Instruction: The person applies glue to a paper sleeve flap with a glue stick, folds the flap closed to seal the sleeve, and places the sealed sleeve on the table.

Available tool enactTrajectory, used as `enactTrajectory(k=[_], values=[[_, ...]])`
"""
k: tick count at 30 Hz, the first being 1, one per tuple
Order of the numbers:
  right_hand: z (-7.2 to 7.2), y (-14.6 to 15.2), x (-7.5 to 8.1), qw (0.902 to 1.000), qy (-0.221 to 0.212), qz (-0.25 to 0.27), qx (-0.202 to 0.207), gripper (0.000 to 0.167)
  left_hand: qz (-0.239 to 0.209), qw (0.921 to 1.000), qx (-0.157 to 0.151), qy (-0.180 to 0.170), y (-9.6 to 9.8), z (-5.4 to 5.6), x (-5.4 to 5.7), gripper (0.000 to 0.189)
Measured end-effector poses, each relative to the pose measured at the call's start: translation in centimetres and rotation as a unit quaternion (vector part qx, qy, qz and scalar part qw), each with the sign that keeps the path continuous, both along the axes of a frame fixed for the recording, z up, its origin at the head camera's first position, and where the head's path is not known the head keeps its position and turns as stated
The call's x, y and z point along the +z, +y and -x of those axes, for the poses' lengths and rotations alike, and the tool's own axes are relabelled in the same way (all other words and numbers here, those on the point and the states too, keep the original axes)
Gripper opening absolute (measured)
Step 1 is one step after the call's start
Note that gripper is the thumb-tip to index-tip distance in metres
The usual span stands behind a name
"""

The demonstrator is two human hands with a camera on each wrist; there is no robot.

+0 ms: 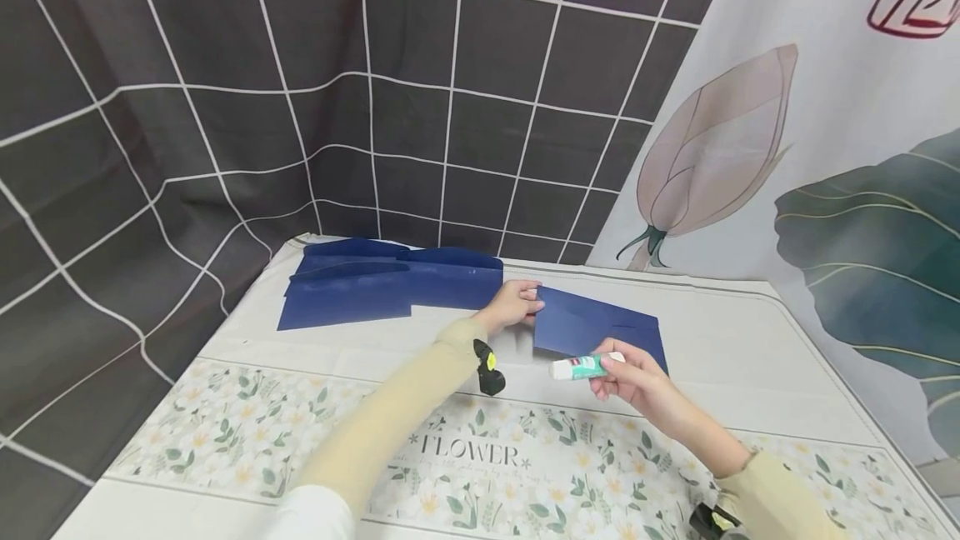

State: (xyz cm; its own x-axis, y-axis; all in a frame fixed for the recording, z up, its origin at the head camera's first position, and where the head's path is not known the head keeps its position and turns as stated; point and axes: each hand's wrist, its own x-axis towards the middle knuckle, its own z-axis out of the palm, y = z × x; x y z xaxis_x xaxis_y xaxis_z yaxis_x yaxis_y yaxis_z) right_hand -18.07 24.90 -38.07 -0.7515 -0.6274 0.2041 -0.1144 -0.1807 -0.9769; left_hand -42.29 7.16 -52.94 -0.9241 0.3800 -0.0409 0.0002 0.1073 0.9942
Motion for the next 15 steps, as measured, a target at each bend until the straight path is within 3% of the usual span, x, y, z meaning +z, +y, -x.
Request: enactTrajectory(k=[2,3,5,7,9,10,13,15], values=[[-0.2,0.0,-0.2,0.9999,-0.004,-0.007,0.009,0.031,-0.033,0.999,-0.022,-0.02,1.9,5.2,-6.0,0.062],[-0.3,0.0,-0.3,0.9999,-0.007,-0.01,0.012,0.031,-0.034,0.9988,-0.025,-0.025,2.7,6.7,-7.9,0.064],[-0.4,-0.1,-0.5,0.9996,-0.014,-0.012,0.023,0.03,-0.034,0.9986,-0.03,-0.028,3.8,8.5,-10.3,0.065],[-0.6,-0.1,-0.6,0.9992,-0.02,-0.014,0.033,0.03,-0.021,0.9992,-0.024,-0.024,4.5,8.4,-10.5,0.065],[-0.7,-0.1,-0.6,0.9988,-0.023,-0.014,0.041,0.03,0.009,0.9999,-0.009,-0.01,4.8,7.2,-9.5,0.063],[-0.8,-0.1,-0.6,0.9985,-0.026,-0.01,0.046,0.03,0.036,0.9993,-0.002,-0.009,4.7,5.9,-8.0,0.062],[-1.0,-0.3,-0.7,0.9975,-0.021,0.007,0.068,0.032,0.062,0.9971,0.011,0.043,3.8,1.7,-3.6,0.059],[-1.1,-0.4,-0.9,0.9963,-0.02,0.018,0.082,0.033,0.09,0.9941,0.019,0.058,2.9,-1.7,0.4,0.056]])
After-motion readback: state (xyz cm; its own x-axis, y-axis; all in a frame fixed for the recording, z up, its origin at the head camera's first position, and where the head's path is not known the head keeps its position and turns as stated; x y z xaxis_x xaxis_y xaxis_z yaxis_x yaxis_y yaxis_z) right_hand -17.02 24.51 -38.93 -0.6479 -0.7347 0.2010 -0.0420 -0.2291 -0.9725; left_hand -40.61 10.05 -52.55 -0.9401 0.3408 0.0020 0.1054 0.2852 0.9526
